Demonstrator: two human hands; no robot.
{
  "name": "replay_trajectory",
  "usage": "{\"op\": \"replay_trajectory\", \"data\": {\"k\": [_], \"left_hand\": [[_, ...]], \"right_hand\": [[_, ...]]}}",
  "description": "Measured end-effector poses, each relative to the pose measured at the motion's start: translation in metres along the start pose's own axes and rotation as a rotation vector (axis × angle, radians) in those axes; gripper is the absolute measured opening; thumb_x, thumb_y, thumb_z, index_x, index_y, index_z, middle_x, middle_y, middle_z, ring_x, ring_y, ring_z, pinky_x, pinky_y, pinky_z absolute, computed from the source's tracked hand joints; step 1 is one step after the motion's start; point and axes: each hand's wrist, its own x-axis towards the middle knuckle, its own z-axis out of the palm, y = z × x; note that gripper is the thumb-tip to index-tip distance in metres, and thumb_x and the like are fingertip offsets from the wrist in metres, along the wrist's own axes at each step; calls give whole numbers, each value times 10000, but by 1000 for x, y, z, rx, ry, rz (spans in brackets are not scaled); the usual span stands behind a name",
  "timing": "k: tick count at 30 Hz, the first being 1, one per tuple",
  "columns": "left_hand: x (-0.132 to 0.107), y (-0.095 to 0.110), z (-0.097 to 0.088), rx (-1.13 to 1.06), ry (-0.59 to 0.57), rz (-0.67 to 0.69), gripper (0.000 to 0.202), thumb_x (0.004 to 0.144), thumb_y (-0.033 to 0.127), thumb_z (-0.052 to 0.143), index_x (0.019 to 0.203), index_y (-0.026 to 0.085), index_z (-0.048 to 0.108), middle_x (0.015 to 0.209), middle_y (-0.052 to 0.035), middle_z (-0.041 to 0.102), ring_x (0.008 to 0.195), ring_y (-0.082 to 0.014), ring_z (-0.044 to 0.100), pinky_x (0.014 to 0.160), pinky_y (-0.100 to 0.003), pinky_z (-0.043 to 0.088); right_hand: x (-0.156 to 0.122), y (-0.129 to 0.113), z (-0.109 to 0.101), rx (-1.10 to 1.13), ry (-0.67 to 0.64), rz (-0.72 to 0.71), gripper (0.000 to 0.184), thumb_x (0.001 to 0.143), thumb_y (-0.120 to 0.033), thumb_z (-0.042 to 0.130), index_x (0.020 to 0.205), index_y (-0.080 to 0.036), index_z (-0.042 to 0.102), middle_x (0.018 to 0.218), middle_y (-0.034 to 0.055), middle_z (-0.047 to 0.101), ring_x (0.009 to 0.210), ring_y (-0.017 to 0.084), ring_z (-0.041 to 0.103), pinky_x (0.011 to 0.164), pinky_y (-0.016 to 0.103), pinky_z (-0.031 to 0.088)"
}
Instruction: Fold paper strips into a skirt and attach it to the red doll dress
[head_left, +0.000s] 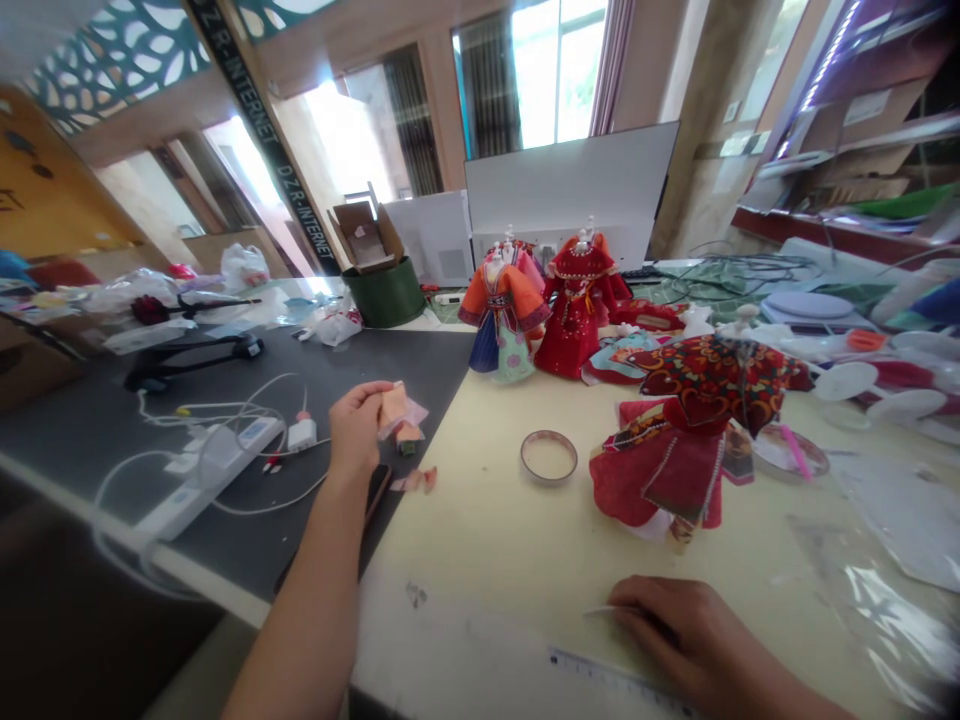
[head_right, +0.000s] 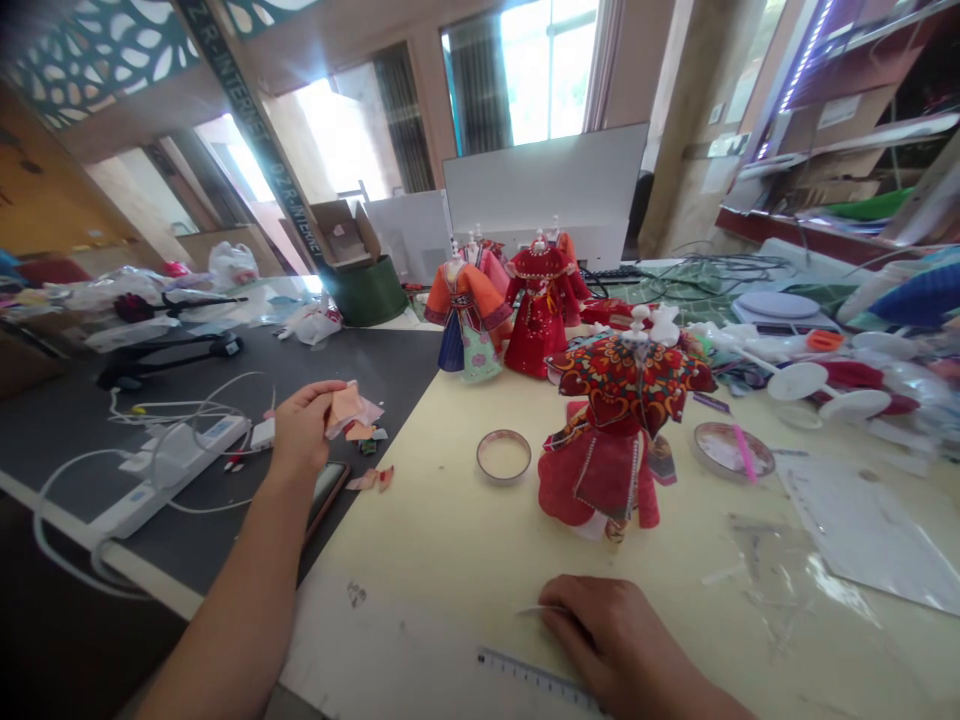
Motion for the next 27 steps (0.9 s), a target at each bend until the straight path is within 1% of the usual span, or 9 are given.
{"op": "replay_trajectory", "data": {"k": [6, 11, 15, 17, 19, 21, 23, 26, 27], "left_hand": [[-26, 5, 20, 21, -238, -143, 316, 620, 352, 622, 832, 127, 686, 704, -41, 680, 606, -159, 617, 532, -246, 479], [-47, -2, 36, 130, -427, -223, 401, 607, 367, 700, 951, 161, 679, 723, -33, 668, 535, -131, 573, 423, -202, 406], [-50, -12, 42, 189, -502, -222, 502, 568, 312, 715, 1046, 174, 648, 842, -35, 662, 636, -126, 592, 467, -177, 429], [-48, -16, 41, 243, -511, -227, 528, 581, 316, 697, 1091, 197, 632, 832, -24, 652, 554, -104, 559, 409, -170, 395], [-45, -20, 38, 316, -503, -247, 465, 620, 340, 663, 1067, 214, 646, 729, -8, 627, 403, -78, 458, 312, -170, 296], [-43, -24, 34, 379, -487, -262, 384, 650, 356, 629, 1002, 207, 667, 596, 10, 568, 322, -75, 378, 266, -176, 227], [-41, -27, 31, 415, -474, -258, 336, 660, 349, 607, 952, 195, 672, 516, 19, 520, 301, -91, 374, 254, -186, 233], [-38, -32, 29, 444, -474, -219, 293, 666, 315, 572, 912, 193, 675, 490, 9, 529, 287, -112, 400, 255, -199, 253], [-37, -33, 29, 452, -476, -199, 280, 662, 300, 562, 894, 195, 680, 491, 2, 541, 285, -118, 411, 255, -200, 250]], "right_hand": [[1, 3, -2, -42, 19, -4, 242, 943, -253, 364, 899, -200, 596, 802, 27, 634, 707, 140, 582, 646, 240, 407], [0, -3, -12, -103, 54, -3, 200, 919, -220, 401, 887, -195, 596, 803, 23, 641, 714, 140, 587, 668, 238, 421], [-18, -8, -24, -198, 127, 9, 216, 923, -214, 384, 940, -201, 600, 851, 36, 649, 769, 153, 605, 712, 262, 446], [-36, -5, -33, -254, 184, 32, 225, 928, -230, 380, 970, -211, 600, 879, 44, 653, 801, 159, 614, 733, 273, 461], [-59, 5, -45, -314, 258, 85, 224, 928, -259, 387, 976, -226, 604, 895, 43, 659, 809, 160, 624, 726, 272, 476], [-85, 23, -57, -360, 328, 180, 212, 922, -304, 407, 967, -242, 605, 915, 35, 662, 809, 159, 629, 696, 261, 491], [-110, 45, -69, -399, 431, 294, 222, 904, -377, 437, 932, -243, 612, 922, 36, 662, 807, 172, 632, 655, 260, 502], [-139, 76, -82, -458, 457, 456, 273, 876, -455, 448, 877, -249, 626, 897, 38, 661, 730, 186, 633, 570, 280, 504], [-145, 83, -84, -481, 469, 474, 285, 870, -466, 448, 863, -247, 630, 903, 46, 659, 747, 198, 634, 592, 299, 514]]}}
